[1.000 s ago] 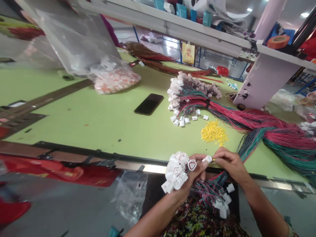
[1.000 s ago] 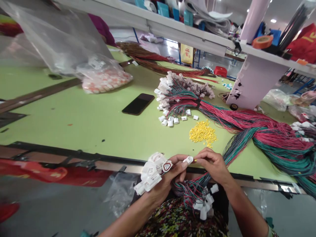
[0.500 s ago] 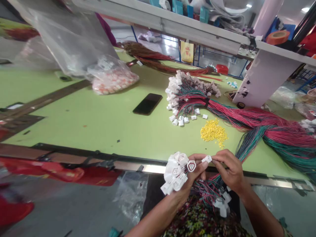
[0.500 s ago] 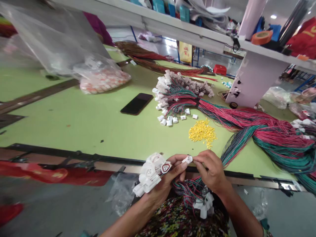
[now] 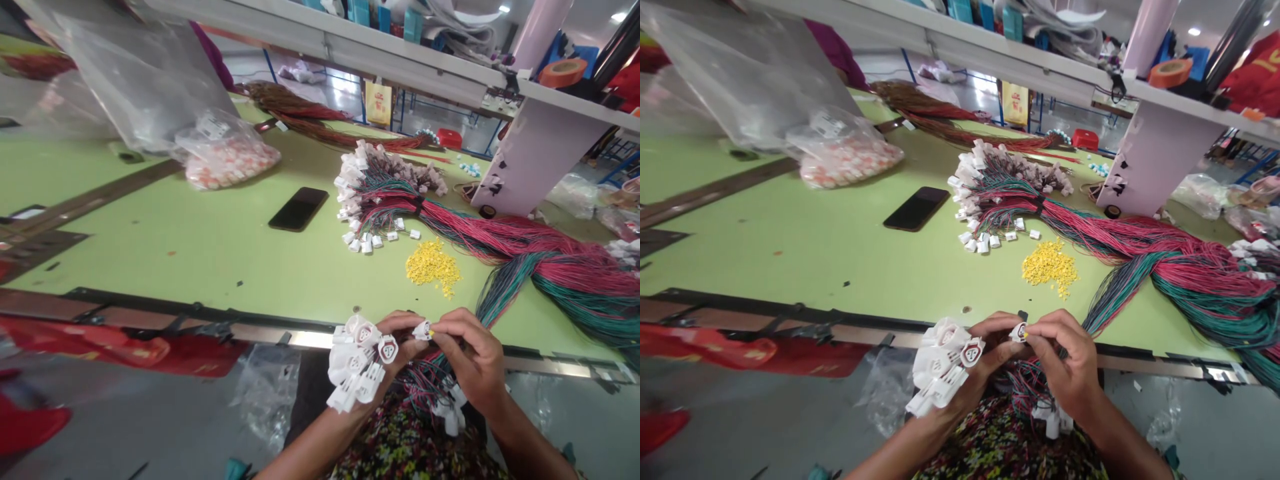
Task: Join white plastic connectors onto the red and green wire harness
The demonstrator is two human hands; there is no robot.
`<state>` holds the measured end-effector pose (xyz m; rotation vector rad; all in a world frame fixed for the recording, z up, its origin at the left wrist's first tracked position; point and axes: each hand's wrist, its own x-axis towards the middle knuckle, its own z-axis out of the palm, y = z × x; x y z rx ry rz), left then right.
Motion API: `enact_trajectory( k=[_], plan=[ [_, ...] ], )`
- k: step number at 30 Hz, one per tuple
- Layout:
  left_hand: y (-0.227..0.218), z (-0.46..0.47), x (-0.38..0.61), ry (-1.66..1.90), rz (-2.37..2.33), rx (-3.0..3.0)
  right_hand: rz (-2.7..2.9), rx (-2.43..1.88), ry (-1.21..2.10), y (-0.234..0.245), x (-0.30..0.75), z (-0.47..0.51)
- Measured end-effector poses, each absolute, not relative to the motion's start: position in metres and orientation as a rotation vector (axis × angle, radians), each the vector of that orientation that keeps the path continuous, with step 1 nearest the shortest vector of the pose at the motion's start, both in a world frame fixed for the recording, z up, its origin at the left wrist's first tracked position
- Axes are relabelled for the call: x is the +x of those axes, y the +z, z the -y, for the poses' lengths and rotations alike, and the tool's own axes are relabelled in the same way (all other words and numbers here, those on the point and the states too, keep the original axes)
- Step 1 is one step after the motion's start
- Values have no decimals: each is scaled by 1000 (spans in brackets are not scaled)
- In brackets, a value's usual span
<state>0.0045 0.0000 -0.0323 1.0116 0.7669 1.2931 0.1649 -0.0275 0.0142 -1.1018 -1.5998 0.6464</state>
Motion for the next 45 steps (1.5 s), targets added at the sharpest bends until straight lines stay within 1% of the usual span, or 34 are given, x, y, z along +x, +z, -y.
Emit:
enact_trajectory(
  k=[8, 11, 16, 20, 24, 30, 36, 39, 45],
  plan=[
    [-32, 1, 1, 1392, -751, 1249, 1641, -1089, 641, 16, 168, 27],
    [-35, 0, 1, 1423, -767, 1332, 1573, -1107, 698, 16, 166, 27],
    [-44, -4, 3, 1582, -750, 1457, 1456, -1163, 863, 13, 165, 25],
    [-42, -3, 1, 1512, -768, 1524, 1313, -1155, 1012, 9, 164, 24],
    [-40, -2, -1, 1525, -740, 1535, 1204, -1109, 1134, 11, 161, 22],
    [-43, -2, 1, 1553, -753, 1542, 1153, -1136, 1185, 10, 158, 20],
    [-39, 1, -2, 1427, -827, 1554, 1169, -1169, 1259, 6, 165, 17],
    [-36, 0, -1, 1337, -882, 1497, 1266, -1200, 1256, 7, 166, 17],
    [-24, -6, -2, 1237, -849, 1284, 1448, -1323, 1037, 12, 177, 19]
  ],
)
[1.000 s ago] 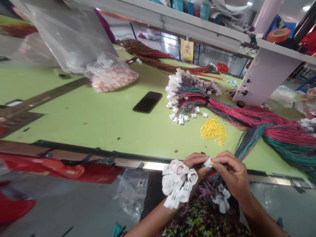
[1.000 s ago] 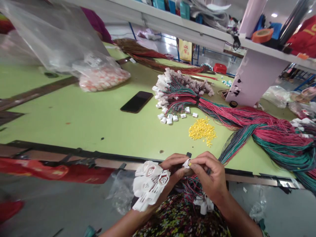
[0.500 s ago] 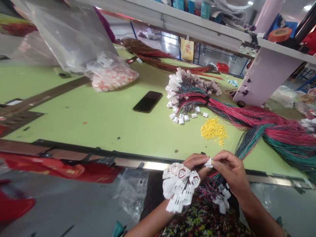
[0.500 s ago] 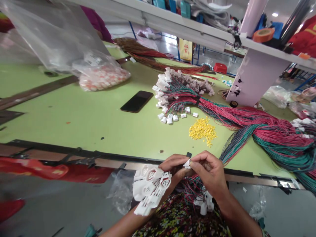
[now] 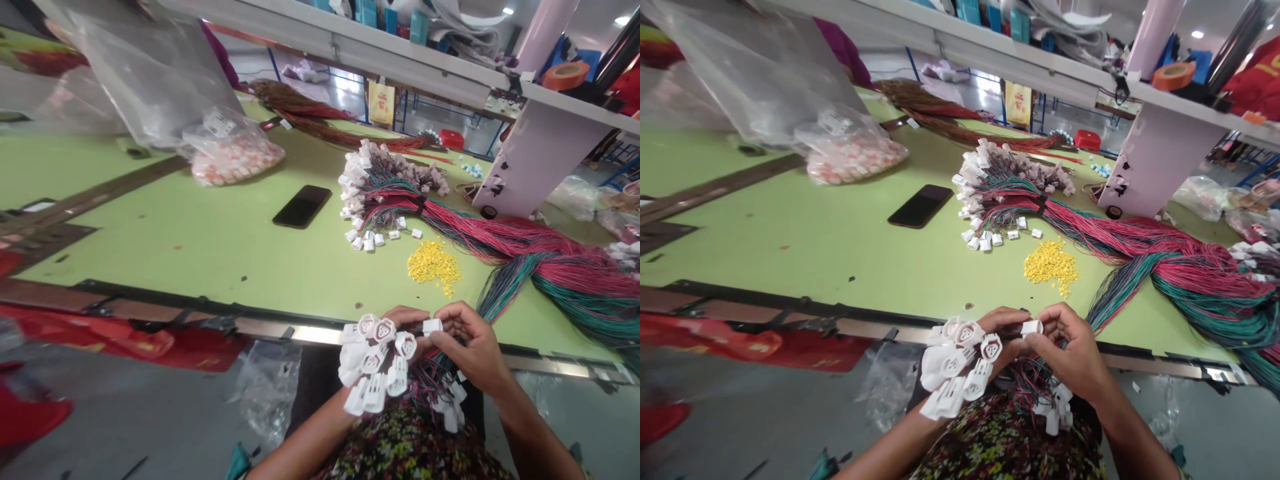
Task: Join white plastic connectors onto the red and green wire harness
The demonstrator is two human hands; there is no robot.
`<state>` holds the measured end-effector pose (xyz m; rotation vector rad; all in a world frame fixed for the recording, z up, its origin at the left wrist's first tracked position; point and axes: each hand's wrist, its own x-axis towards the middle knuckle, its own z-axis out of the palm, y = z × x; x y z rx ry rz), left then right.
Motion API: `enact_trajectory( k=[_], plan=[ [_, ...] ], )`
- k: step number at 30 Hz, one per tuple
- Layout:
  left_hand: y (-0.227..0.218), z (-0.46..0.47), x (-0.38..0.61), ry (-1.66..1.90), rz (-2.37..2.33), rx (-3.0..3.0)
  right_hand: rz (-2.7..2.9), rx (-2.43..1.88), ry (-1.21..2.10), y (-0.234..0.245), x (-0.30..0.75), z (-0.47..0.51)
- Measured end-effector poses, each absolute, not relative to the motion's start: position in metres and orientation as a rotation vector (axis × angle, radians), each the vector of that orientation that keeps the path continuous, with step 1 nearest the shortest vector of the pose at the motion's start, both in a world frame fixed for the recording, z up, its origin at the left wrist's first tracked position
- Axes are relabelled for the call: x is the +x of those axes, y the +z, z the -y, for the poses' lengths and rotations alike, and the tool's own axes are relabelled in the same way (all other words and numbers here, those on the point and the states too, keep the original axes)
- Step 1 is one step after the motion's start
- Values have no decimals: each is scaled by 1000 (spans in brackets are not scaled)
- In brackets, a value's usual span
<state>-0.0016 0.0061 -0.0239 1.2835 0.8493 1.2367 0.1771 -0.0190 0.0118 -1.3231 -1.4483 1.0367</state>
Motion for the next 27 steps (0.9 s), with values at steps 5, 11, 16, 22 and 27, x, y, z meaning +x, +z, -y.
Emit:
enact_trajectory(
  k=[5, 11, 16, 22, 27],
  plan=[
    [-15, -11, -12, 1169, -761, 783, 2051, -1236, 955, 25, 215, 37],
    [-11, -12, -8, 1161, -811, 836, 2500, -1184, 967, 26, 235, 59],
    [-20, -14, -3, 1170, -869, 1064, 1968, -1166, 711, 34, 199, 38],
    [-21, -16, -1, 1157, -801, 1029, 1817, -994, 719, 40, 158, 8],
    [-9, -8, -9, 1025, -762, 1033, 1774, -961, 762, 24, 177, 3]
  ],
)
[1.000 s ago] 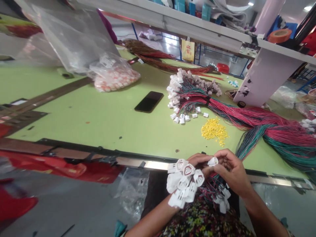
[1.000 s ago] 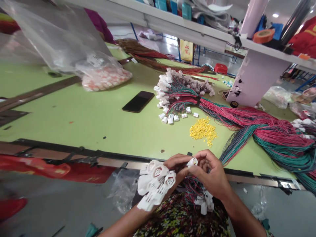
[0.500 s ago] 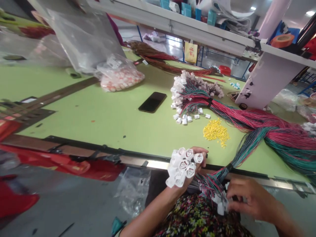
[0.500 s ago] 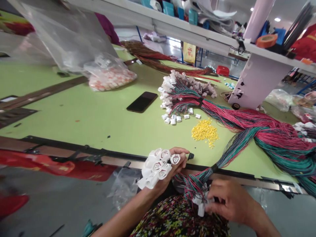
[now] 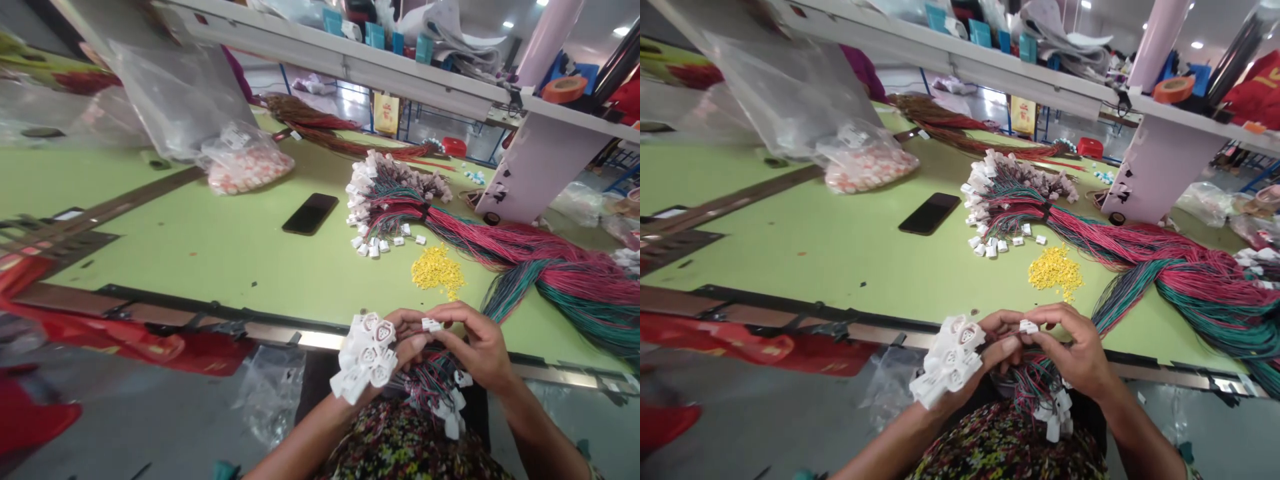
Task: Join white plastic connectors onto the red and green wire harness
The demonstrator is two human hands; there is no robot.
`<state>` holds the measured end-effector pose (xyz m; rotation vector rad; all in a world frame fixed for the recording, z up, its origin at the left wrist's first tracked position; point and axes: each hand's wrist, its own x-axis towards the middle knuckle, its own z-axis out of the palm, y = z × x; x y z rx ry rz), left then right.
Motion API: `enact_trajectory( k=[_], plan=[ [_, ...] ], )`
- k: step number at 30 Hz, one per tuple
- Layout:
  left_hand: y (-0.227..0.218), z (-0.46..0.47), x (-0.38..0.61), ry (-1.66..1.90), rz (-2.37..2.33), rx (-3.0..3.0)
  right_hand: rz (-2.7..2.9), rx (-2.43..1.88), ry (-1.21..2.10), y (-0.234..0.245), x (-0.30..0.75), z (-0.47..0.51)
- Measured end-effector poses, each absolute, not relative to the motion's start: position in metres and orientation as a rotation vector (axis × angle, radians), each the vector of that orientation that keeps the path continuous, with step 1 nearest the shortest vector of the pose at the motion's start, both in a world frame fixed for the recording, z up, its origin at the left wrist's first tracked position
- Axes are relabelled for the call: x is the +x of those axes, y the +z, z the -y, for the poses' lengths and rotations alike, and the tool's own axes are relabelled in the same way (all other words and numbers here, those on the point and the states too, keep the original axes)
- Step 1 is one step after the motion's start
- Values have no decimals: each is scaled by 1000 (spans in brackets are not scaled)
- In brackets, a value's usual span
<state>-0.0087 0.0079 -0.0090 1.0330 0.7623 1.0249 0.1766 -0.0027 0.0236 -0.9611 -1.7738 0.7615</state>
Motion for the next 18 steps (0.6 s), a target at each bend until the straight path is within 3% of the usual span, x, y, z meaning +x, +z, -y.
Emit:
enact_trajectory(
  k=[11, 14, 18],
  plan=[
    [3, -16, -18, 628, -586, 1207, 1941, -779, 833, 6, 197, 28],
    [-4, -14, -11, 763, -669, 1241, 1910, -956, 857, 2, 214, 15],
    [-13, -9, -6, 870, -840, 1069, 1903, -1409, 451, -10, 236, -15]
  ],
)
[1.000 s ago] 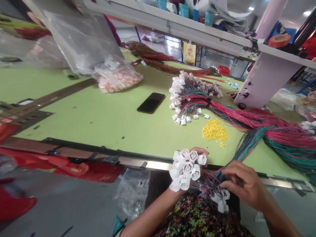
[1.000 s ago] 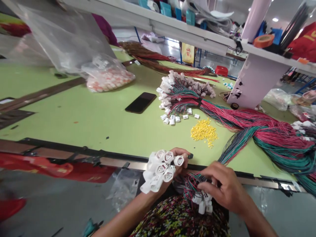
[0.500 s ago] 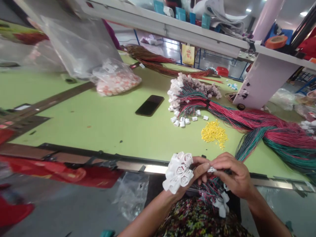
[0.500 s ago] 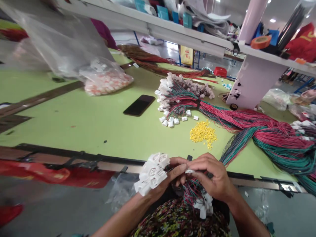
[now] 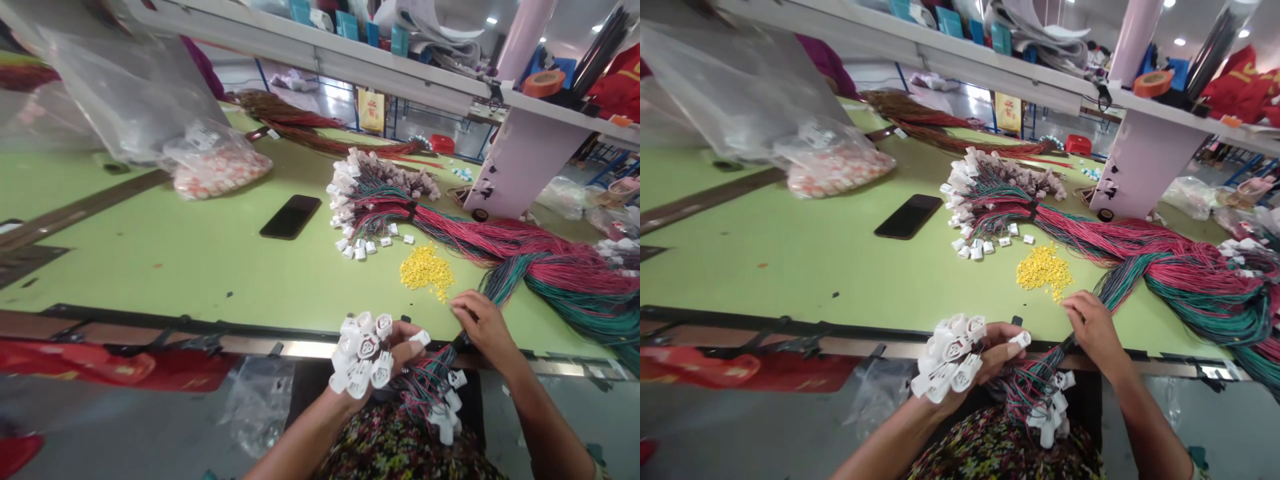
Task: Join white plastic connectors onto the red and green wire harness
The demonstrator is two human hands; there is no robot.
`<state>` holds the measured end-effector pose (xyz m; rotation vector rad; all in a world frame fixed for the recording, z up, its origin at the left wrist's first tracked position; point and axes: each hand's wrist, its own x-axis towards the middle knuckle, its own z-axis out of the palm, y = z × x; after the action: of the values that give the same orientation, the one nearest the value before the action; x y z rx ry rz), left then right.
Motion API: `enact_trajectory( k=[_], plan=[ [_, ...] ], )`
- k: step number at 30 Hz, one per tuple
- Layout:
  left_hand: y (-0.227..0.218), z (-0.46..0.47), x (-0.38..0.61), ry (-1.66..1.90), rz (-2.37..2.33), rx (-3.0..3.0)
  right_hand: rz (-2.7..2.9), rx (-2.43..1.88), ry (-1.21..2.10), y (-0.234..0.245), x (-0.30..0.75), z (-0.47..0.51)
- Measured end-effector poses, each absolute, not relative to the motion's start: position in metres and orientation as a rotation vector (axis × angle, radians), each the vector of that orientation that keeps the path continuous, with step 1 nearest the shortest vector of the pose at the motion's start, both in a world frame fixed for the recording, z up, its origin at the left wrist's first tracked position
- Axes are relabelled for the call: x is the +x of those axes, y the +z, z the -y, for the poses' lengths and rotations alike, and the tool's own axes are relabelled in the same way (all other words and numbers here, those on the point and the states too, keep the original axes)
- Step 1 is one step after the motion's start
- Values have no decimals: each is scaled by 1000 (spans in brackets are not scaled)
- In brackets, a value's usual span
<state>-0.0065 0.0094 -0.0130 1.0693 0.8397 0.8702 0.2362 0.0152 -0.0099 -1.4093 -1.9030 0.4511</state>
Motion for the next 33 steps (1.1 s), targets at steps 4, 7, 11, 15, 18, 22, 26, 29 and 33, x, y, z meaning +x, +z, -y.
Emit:
enact_trajectory(
  k=[4, 7, 11, 15, 18, 22, 26, 29, 33],
  plan=[
    [-11, -6, -5, 878, -886, 878, 2108, -1461, 279, -22, 245, -37],
    [-10, -6, -6, 895, -865, 858, 2195, -1463, 283, -27, 245, -43],
    [-12, -6, -6, 900, -878, 854, 2199, -1490, 312, -28, 245, -47],
    [-10, -6, -6, 892, -884, 898, 2164, -1549, 322, -29, 244, -53],
    [-8, -4, -6, 927, -911, 999, 2122, -1588, 311, -31, 242, -58],
    [-14, -2, -6, 1017, -963, 1110, 2067, -1585, 312, -24, 231, -53],
    [-23, -2, -6, 1071, -930, 1112, 1903, -1296, 674, 3, 205, -21],
    [-22, -2, -6, 1048, -899, 1101, 1832, -1134, 810, 22, 187, 3],
    [-19, -2, -5, 1108, -876, 1093, 1882, -1104, 675, 29, 179, 14]
  ],
)
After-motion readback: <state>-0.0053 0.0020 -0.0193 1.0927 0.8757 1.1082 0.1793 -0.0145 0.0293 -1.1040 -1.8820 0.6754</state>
